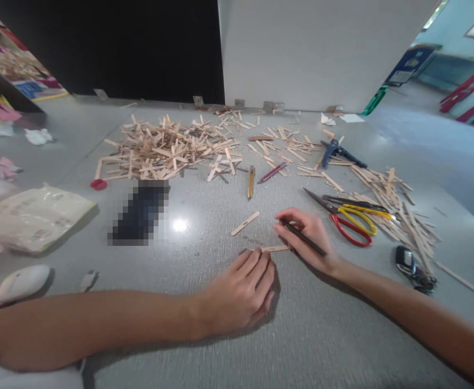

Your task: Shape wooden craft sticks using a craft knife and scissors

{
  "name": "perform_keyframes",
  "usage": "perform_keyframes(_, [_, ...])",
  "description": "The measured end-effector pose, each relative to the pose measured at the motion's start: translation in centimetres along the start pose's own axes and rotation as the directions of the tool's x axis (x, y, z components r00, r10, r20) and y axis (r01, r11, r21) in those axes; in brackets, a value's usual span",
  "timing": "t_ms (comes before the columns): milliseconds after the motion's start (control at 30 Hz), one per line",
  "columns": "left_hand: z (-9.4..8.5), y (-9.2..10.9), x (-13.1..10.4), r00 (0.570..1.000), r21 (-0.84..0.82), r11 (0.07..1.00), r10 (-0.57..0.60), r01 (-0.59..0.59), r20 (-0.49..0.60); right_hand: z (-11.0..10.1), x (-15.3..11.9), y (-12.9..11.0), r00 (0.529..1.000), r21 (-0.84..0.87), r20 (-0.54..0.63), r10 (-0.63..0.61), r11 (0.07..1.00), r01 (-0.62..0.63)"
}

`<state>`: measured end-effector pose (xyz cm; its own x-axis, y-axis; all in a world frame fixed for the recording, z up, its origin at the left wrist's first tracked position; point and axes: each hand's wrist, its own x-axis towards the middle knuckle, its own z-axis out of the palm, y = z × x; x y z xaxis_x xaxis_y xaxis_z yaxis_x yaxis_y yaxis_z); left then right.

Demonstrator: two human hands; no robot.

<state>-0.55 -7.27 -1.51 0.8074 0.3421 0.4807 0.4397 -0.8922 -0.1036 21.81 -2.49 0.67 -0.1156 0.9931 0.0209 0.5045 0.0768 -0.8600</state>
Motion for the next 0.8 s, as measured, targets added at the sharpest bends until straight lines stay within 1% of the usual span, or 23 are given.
perform_keyframes(67, [0.0, -0.2, 0.0, 1.0, -0.074, 0.997, 0.003, -0.001, 0.031, -0.5, 0.5, 0.4, 0.997, -0.105, -0.073, -0.031, 0.994, 0.023])
perform_keyframes(133, [0.0, -0.3, 0.0, 0.998, -0.134, 0.991, -0.002, 0.011, 0.064, -0.9, 0.9, 0.7, 0.993, -0.215, -0.105, -0.063, 0.976, 0.039])
perform_keyframes(200, [0.1, -0.4, 0.0, 0.996, -0.163, 0.986, -0.002, 0.016, 0.086, -1.4, 1.2, 0.8, 0.99, -0.317, -0.1, -0.1, 0.946, 0.064])
perform_keyframes(300, [0.2, -0.4, 0.0, 0.997, -0.181, 0.983, 0.004, 0.011, 0.082, -2.5, 1.6, 1.0, 0.987, -0.454, -0.063, -0.146, 0.885, 0.102])
perform_keyframes(433, [0.1, -0.5, 0.1, 0.997, -0.208, 0.978, 0.005, 0.011, 0.077, -5.0, 2.7, 1.3, 0.983, -0.61, -0.053, -0.178, 0.785, 0.109])
perform_keyframes(567, [0.1, -0.6, 0.1, 0.996, -0.228, 0.974, 0.002, 0.018, 0.088, -7.1, 3.7, 1.7, 0.984, -0.698, -0.033, -0.176, 0.708, 0.103])
perform_keyframes(667, [0.2, -0.6, 0.1, 0.993, -0.24, 0.97, -0.005, 0.033, 0.116, -7.4, 3.8, 1.6, 0.984, -0.73, 0.009, -0.177, 0.671, 0.127])
perform_keyframes(800, [0.2, -0.6, 0.1, 0.991, -0.247, 0.968, -0.004, 0.037, 0.133, -6.3, 4.6, 0.3, 0.982, -0.774, 0.071, -0.174, 0.612, 0.164])
